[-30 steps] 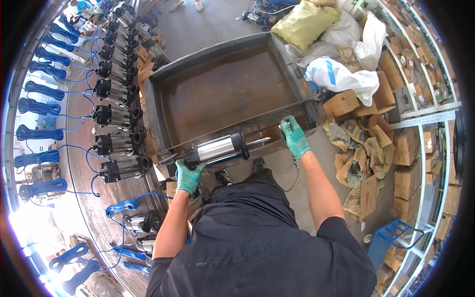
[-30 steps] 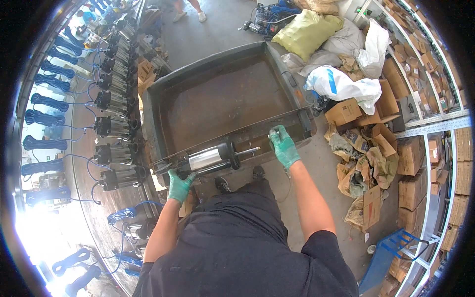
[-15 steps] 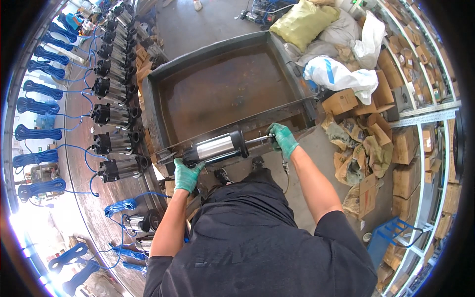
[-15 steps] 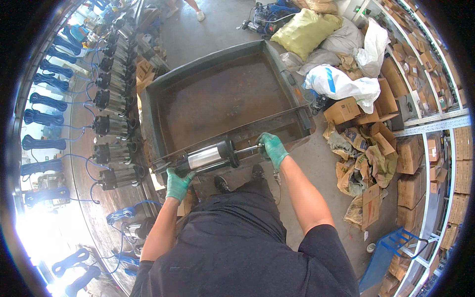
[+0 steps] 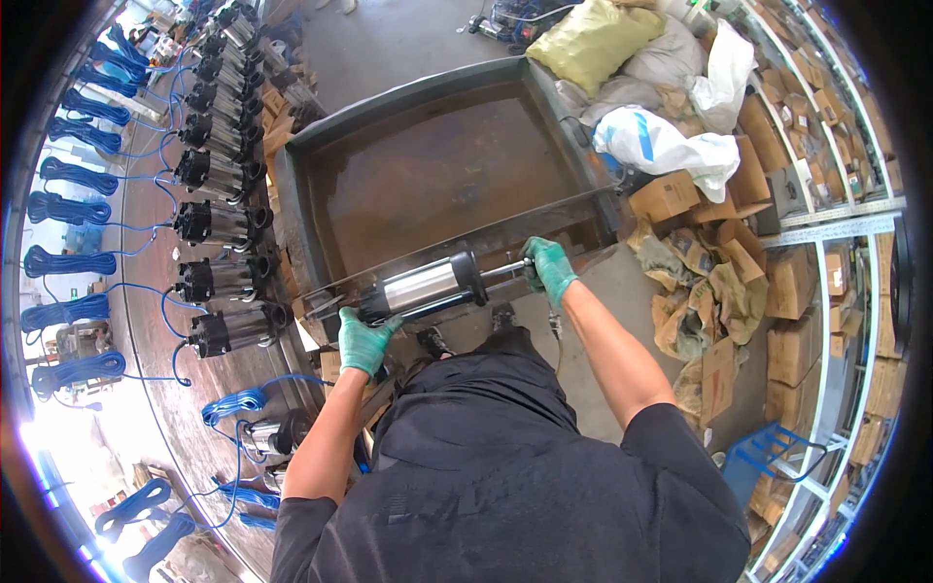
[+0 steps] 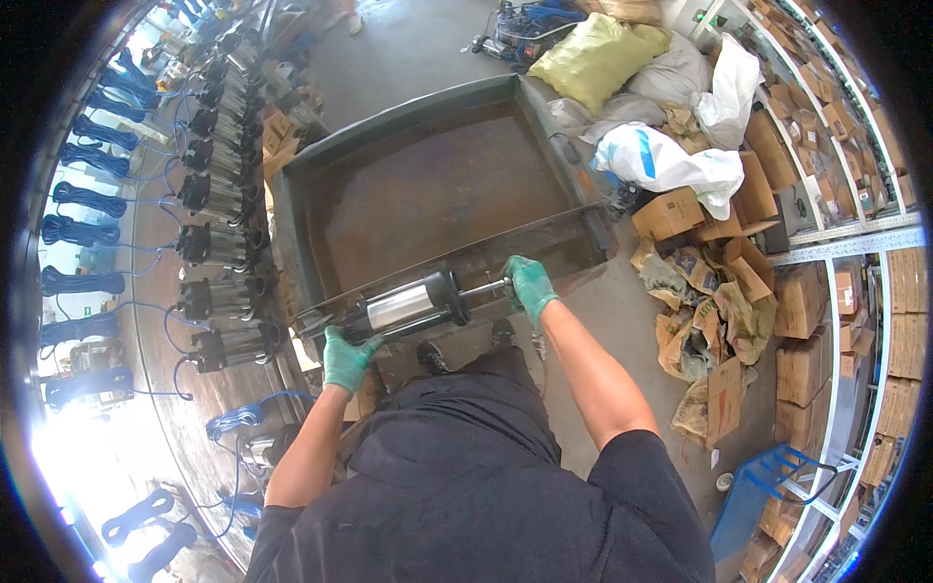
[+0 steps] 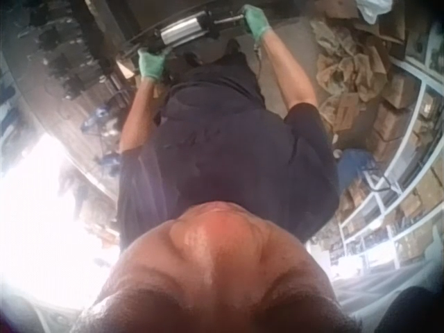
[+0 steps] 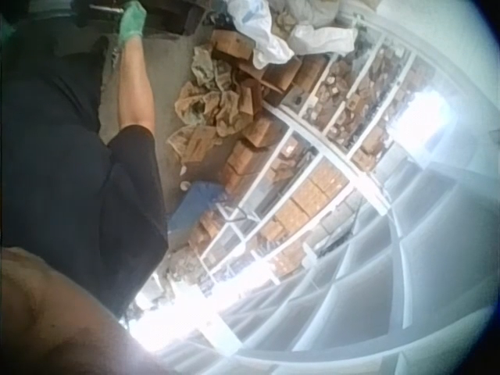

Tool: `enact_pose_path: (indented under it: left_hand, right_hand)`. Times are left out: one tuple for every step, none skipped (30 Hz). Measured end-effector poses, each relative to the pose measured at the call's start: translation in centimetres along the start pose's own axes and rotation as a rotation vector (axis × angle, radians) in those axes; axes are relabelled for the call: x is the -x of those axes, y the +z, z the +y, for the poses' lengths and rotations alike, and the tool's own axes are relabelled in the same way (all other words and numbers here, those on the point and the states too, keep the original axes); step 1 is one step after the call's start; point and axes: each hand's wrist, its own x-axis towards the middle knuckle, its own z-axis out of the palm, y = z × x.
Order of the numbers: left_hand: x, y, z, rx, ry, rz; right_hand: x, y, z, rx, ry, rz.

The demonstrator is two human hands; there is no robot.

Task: The person, wearing gloves, immerses a metal submersible pump component into a tank of water to check for leaks, rotates it, and then lifts it out to place it on a workbench alongside several other pump units.

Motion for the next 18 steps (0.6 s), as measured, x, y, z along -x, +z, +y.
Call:
enact_pose_path:
  left_hand:
    - [0.0, -0.1, 0.2, 0.009, 0.004, 0.000]
    - [0.1, 0.0, 0.4, 0.018, 0.008, 0.000]
    - [0.2, 0.2, 0.4, 0.036, 0.031, 0.017]
    - [0.3, 0.4, 0.4, 0.054, 0.053, 0.034]
    - [0.4, 0.6, 0.4, 0.072, 0.075, 0.051]
    - [0.7, 0.5, 0.7, 0.080, 0.069, 0.056]
    - [0.9, 0.4, 1.3, 0.069, 0.055, 0.055]
    - [1.1, 0.1, 2.0, 0.058, 0.040, 0.055]
    - [1.3, 0.0, 2.3, 0.050, 0.023, 0.061]
    - [1.4, 0.2, 2.0, 0.041, 0.038, 0.091]
    - [1.5, 0.3, 2.0, 0.070, 0.038, 0.079]
    - [1.6, 0.2, 2.0, 0.098, 0.033, 0.073]
    - [1.7, 0.0, 1.9, 0.125, 0.025, 0.071]
    - [1.9, -0.1, 2.0, 0.059, 0.010, 0.084]
    - [2.1, -0.2, 2.3, -0.013, -0.010, 0.103]
    - [2.2, -0.2, 3.0, 0.000, 0.014, 0.120]
    - [2.1, -1.3, 5.1, -0.025, -0.051, 0.018]
    - [2.1, -1.5, 5.9, -0.005, -0.039, 0.007]
  right_hand:
    - [-0.2, -0.1, 0.2, -0.011, 0.006, -0.006]
    - [-0.2, -0.4, 0.3, -0.022, 0.011, -0.011]
    - [0.0, -0.6, 0.2, -0.006, -0.016, -0.024]
    - [0.4, -0.8, 0.1, 0.009, -0.043, -0.036]
    - [0.7, -1.1, 0.0, 0.026, -0.069, -0.048]
    - [0.3, -2.6, 0.1, 0.005, -0.060, -0.155]
    - [1.0, -3.5, -0.7, 0.120, -0.142, -0.130]
    - [1.7, -4.4, -1.8, 0.236, -0.222, -0.105]
    - [2.0, -5.3, -2.7, 0.355, -0.306, -0.086]
    - [1.6, -7.1, -3.6, 0.451, -0.357, -0.012]
    - [1.0, -9.2, -4.7, 0.547, -0.410, 0.059]
    - [0.3, -10.7, -5.9, 0.771, -0.365, 0.160]
    - [-0.7, -11.8, -7.1, 0.995, -0.321, 0.258]
    - [-1.7, -12.7, -8.3, 1.220, -0.281, 0.353]
    - [-2.8, -13.3, -9.1, 1.441, -0.250, 0.443]
    - [-3.6, -14.0, -9.3, 1.494, -0.243, 0.457]
    - [-4.6, -14.7, -9.2, 1.544, -0.238, 0.469]
    - [-5.7, -15.3, -9.1, 1.566, -0.245, 0.492]
